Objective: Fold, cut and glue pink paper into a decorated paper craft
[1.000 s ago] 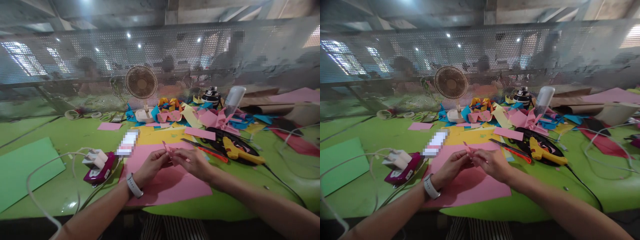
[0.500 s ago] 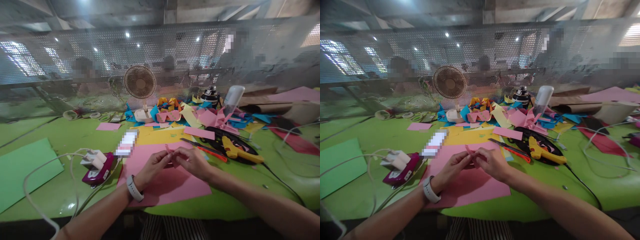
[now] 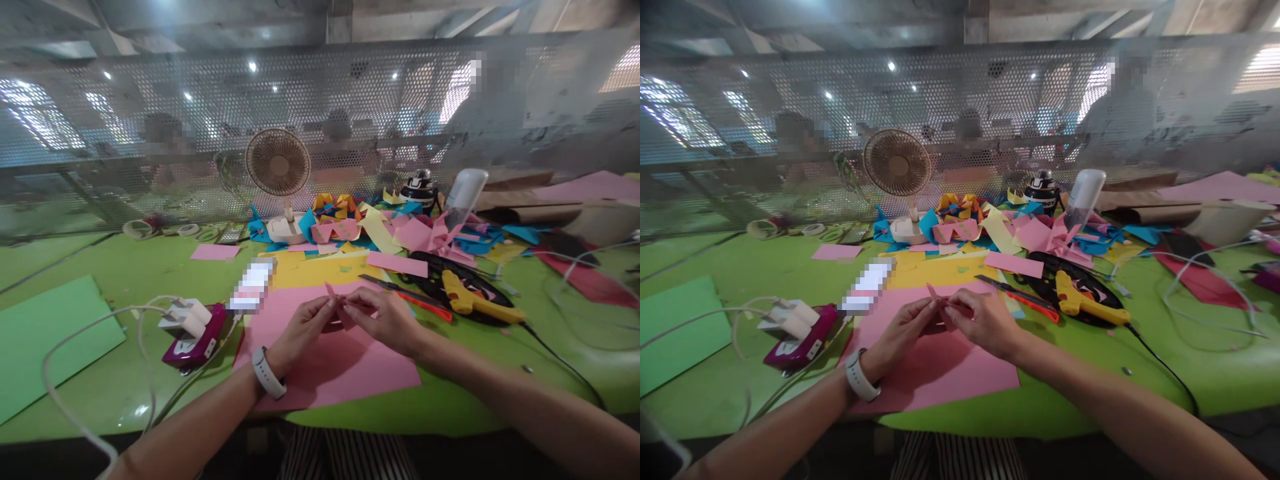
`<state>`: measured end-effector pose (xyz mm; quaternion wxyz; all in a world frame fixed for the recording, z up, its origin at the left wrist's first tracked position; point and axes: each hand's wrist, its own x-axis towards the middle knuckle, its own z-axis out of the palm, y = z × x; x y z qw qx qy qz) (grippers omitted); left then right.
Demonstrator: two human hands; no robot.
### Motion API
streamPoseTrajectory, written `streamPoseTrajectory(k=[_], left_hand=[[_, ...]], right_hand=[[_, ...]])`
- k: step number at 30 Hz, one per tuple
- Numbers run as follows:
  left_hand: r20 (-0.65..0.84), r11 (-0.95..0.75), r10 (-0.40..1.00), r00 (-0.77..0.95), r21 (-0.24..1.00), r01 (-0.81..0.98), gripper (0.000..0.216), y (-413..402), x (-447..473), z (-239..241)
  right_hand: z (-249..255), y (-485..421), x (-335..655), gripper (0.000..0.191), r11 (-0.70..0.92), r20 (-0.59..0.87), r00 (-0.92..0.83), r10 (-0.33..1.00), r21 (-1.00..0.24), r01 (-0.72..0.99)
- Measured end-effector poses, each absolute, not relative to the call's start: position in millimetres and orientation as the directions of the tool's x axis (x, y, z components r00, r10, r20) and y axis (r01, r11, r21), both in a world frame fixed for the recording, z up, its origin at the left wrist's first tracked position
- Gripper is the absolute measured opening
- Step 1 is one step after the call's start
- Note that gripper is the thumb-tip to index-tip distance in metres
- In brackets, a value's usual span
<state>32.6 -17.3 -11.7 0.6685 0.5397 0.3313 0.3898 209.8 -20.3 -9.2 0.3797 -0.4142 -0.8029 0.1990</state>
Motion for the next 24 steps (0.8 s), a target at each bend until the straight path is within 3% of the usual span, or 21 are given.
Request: streamPoseTrajectory(k=[24], left_hand=[[-0.020, 0.092, 0.875, 0.483, 0.988, -0.125, 0.029, -17.4, 33.7, -12.6]], right_hand=[[-10.3, -20.4, 209.3, 0.015, 0.572, 0.466, -0.332, 0.820, -0.652, 0.498]])
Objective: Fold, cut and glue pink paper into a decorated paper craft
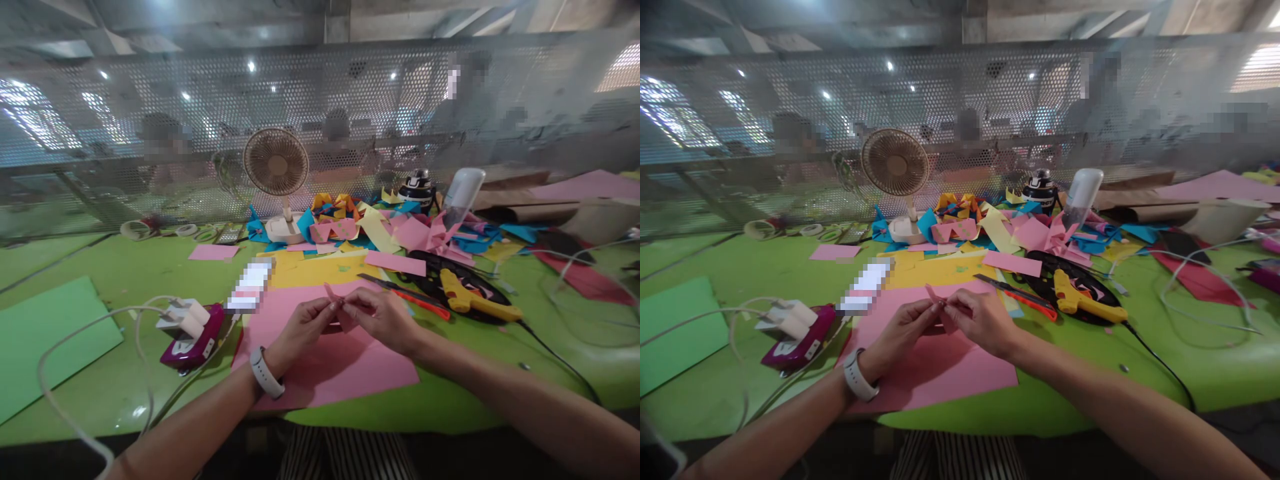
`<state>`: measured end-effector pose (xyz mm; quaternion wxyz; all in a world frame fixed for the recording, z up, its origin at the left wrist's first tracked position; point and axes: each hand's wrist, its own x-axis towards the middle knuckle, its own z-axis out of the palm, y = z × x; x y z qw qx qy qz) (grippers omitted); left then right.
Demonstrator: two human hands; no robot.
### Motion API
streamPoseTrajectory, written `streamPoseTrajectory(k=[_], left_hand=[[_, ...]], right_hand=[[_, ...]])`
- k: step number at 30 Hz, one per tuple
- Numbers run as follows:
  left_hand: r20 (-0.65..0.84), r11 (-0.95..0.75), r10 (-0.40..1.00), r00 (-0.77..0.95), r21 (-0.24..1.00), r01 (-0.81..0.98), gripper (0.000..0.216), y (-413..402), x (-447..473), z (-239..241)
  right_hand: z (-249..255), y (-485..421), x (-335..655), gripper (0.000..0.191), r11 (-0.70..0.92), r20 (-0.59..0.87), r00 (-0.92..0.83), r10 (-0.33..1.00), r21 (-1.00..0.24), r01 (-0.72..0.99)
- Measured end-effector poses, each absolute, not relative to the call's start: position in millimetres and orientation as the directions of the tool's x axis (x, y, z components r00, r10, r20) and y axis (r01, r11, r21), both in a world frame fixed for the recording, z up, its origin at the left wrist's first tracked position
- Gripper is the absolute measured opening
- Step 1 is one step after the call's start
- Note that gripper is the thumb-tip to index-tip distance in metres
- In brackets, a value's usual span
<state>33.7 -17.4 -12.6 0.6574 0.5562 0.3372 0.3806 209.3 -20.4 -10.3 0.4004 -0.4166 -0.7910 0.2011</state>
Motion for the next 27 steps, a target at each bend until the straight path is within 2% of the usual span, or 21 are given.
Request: streamPoseTrajectory(k=[11, 16, 18, 20, 24, 27], left_hand=[[0.045, 0.027, 0.890, 0.454, 0.988, -0.151, 0.031, -14.5, 30.5, -6.9], [0.133, -0.057, 0.936, 0.327, 0.972, -0.229, 0.024, -10.5, 27.5, -7.7], [0.166, -0.091, 0.949, 0.268, 0.958, -0.272, 0.020, -9.0, 26.2, -9.4], [0.185, -0.110, 0.957, 0.223, 0.944, -0.311, 0.019, -8.4, 26.0, -10.3], [0.179, -0.080, 0.954, 0.243, 0.926, -0.368, 0.019, -9.0, 28.5, -10.5], [0.170, -0.060, 0.948, 0.270, 0.927, -0.371, 0.023, -9.5, 30.2, -11.6]], right_hand=[[-3.3, -15.6, 218.2, 0.019, 0.593, 0.463, -0.374, 0.804, -0.672, 0.443], [5.3, -6.1, 236.4, 0.014, 0.550, 0.554, -0.142, 0.821, -0.699, 0.457], [7.3, -2.4, 240.7, 0.021, 0.517, 0.555, -0.007, 0.832, -0.770, 0.374], [6.6, -0.3, 239.8, 0.031, 0.462, 0.476, 0.019, 0.879, -0.863, 0.205], [-3.2, -0.2, 225.5, 0.031, 0.245, 0.252, -0.246, 0.936, -0.968, -0.062], [-11.9, -0.2, 215.7, 0.030, 0.166, 0.204, -0.247, 0.947, -0.972, -0.165]])
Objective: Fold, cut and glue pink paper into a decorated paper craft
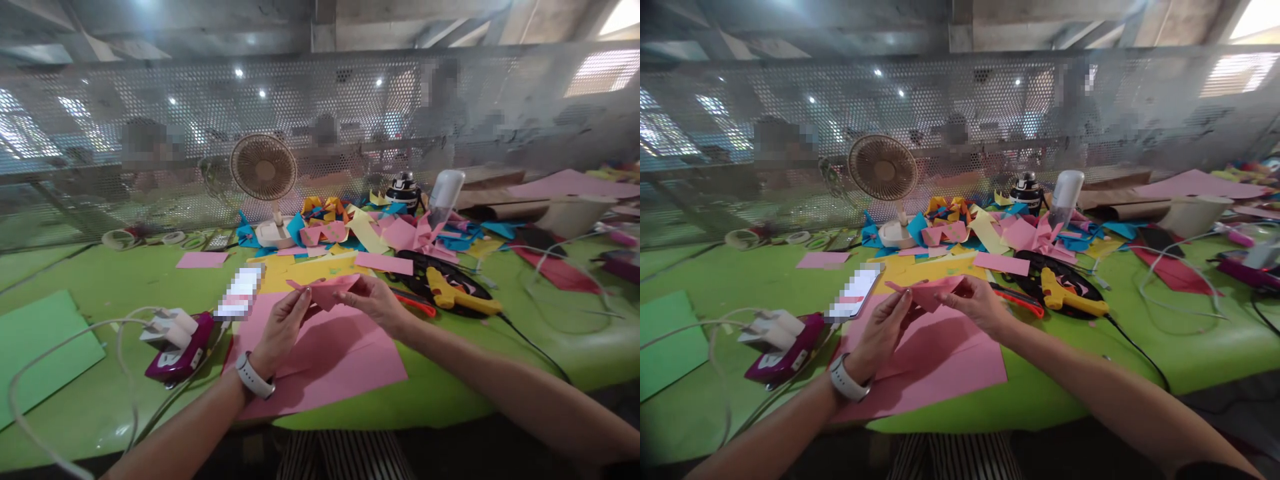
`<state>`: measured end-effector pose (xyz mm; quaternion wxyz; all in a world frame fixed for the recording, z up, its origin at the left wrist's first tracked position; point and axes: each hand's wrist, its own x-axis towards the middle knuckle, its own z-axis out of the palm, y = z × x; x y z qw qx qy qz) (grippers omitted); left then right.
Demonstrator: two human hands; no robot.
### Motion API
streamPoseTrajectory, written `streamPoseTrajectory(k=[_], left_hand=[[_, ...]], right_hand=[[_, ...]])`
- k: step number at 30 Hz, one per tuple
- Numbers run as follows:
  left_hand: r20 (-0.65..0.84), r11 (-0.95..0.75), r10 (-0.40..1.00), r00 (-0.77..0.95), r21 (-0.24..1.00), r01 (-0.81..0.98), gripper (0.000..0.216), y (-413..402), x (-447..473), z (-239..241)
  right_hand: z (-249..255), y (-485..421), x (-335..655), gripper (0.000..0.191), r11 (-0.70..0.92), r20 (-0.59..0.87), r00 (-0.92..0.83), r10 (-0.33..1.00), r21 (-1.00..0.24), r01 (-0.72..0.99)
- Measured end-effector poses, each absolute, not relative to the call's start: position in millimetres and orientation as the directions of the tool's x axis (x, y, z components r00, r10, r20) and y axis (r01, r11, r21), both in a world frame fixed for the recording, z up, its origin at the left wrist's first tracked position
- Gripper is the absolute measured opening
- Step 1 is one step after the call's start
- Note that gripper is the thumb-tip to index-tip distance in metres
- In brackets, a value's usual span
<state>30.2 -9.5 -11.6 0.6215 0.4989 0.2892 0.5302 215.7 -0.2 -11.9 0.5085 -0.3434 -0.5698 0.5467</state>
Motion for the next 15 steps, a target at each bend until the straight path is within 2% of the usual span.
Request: streamPoseTrajectory(k=[5, 15], left_hand=[[0.163, -0.029, 0.932, 0.322, 0.922, -0.385, 0.027, -10.7, 31.1, -11.3], [0.158, 0.000, 0.927, 0.341, 0.907, -0.421, 0.025, -11.2, 31.7, -9.4]], right_hand=[[-17.9, 2.6, 214.3, 0.022, 0.150, 0.197, -0.181, 0.964, -0.958, -0.245], [-14.2, 1.8, 216.2, 0.019, 0.110, 0.178, -0.193, 0.965, -0.941, -0.321]])
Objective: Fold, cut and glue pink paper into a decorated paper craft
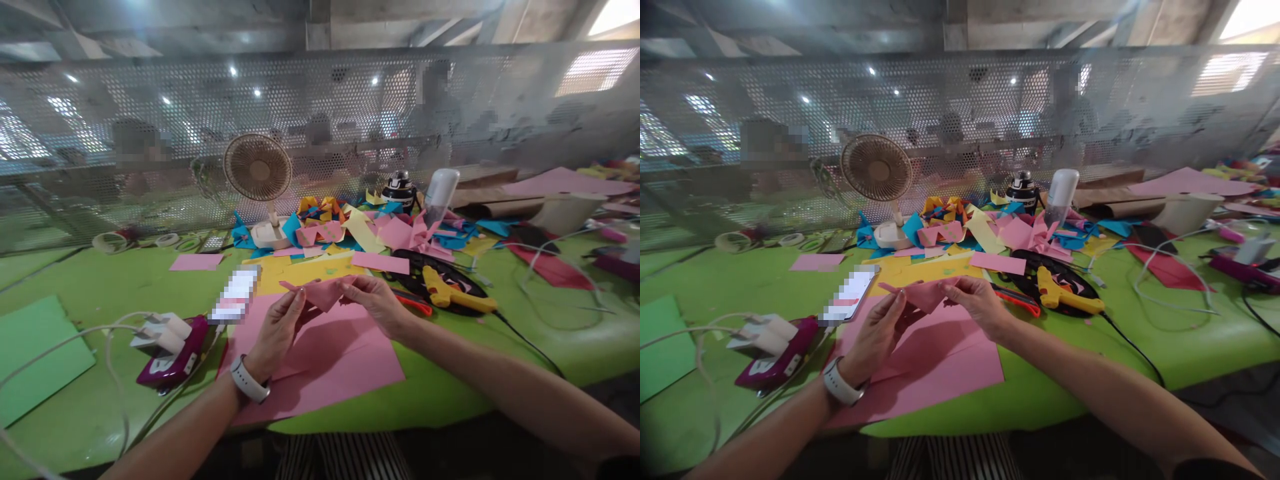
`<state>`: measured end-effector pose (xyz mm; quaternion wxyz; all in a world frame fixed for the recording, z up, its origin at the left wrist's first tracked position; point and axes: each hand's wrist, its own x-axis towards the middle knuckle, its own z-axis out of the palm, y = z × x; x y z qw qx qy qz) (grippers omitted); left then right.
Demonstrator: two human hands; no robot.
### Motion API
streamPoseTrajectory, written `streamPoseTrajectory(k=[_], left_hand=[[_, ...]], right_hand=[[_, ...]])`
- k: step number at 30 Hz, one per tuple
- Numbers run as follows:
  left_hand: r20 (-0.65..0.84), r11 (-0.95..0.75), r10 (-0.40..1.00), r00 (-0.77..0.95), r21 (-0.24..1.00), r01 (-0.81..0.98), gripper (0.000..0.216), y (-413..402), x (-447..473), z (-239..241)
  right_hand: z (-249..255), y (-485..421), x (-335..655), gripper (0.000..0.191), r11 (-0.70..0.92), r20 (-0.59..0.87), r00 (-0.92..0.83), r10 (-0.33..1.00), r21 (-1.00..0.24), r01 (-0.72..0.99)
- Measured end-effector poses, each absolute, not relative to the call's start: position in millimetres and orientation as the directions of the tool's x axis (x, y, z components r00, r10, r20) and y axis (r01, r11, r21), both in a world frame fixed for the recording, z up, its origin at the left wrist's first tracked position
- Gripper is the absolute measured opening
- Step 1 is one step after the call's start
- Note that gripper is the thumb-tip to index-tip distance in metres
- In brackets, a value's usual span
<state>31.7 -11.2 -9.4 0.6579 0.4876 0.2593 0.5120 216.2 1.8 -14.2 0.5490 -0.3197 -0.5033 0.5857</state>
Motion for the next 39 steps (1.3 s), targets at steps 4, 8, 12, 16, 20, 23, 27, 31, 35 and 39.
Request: streamPoseTrajectory(k=[4, 8, 12, 16, 20, 23, 27, 31, 35, 39], left_hand=[[0.144, 0.005, 0.937, 0.319, 0.907, -0.422, 0.021, -9.5, 30.5, -11.5], [0.137, 0.004, 0.946, 0.294, 0.902, -0.433, 0.017, -8.5, 30.0, -13.2], [0.124, 0.013, 0.950, 0.287, 0.901, -0.433, 0.016, -8.1, 30.0, -14.0], [0.096, 0.034, 0.958, 0.269, 0.897, -0.442, 0.012, -9.1, 30.6, -11.6], [0.060, 0.063, 0.963, 0.264, 0.899, -0.434, 0.015, -10.3, 31.0, -8.3], [0.044, 0.075, 0.963, 0.265, 0.904, -0.421, 0.015, -11.3, 30.5, -7.8], [0.018, 0.116, 0.940, 0.340, 0.922, -0.369, 0.016, -15.0, 31.2, -6.3], [-0.025, 0.127, 0.907, 0.421, 0.968, -0.215, 0.029, -19.4, 34.4, -1.9], [-0.038, 0.110, 0.909, 0.415, 0.983, -0.150, 0.034, -19.9, 36.0, -2.6], [-0.063, 0.114, 0.917, 0.393, 0.988, -0.107, 0.031, -17.8, 35.5, -6.2]], right_hand=[[-13.6, 0.8, 217.4, 0.020, 0.088, 0.170, -0.213, 0.962, -0.932, -0.351], [-16.1, 2.6, 219.1, 0.018, 0.089, 0.165, -0.170, 0.972, -0.919, -0.384], [-17.2, 3.8, 219.0, 0.017, 0.075, 0.146, -0.139, 0.980, -0.905, -0.418], [-15.6, 2.0, 217.3, 0.017, 0.070, 0.141, -0.133, 0.981, -0.898, -0.433], [-16.2, 0.5, 216.8, 0.020, 0.073, 0.138, -0.125, 0.983, -0.904, -0.422], [-18.9, 0.9, 216.9, 0.022, 0.083, 0.133, -0.108, 0.985, -0.922, -0.378], [-20.4, -0.8, 214.6, 0.023, 0.080, 0.116, -0.083, 0.990, -0.932, -0.354], [-18.1, -6.0, 210.9, 0.025, 0.138, 0.182, -0.123, 0.976, -0.943, -0.302], [-17.9, -8.4, 208.9, 0.026, 0.218, 0.255, -0.127, 0.958, -0.944, -0.249], [-18.1, -9.0, 209.0, 0.026, 0.254, 0.285, -0.123, 0.951, -0.942, -0.218]])
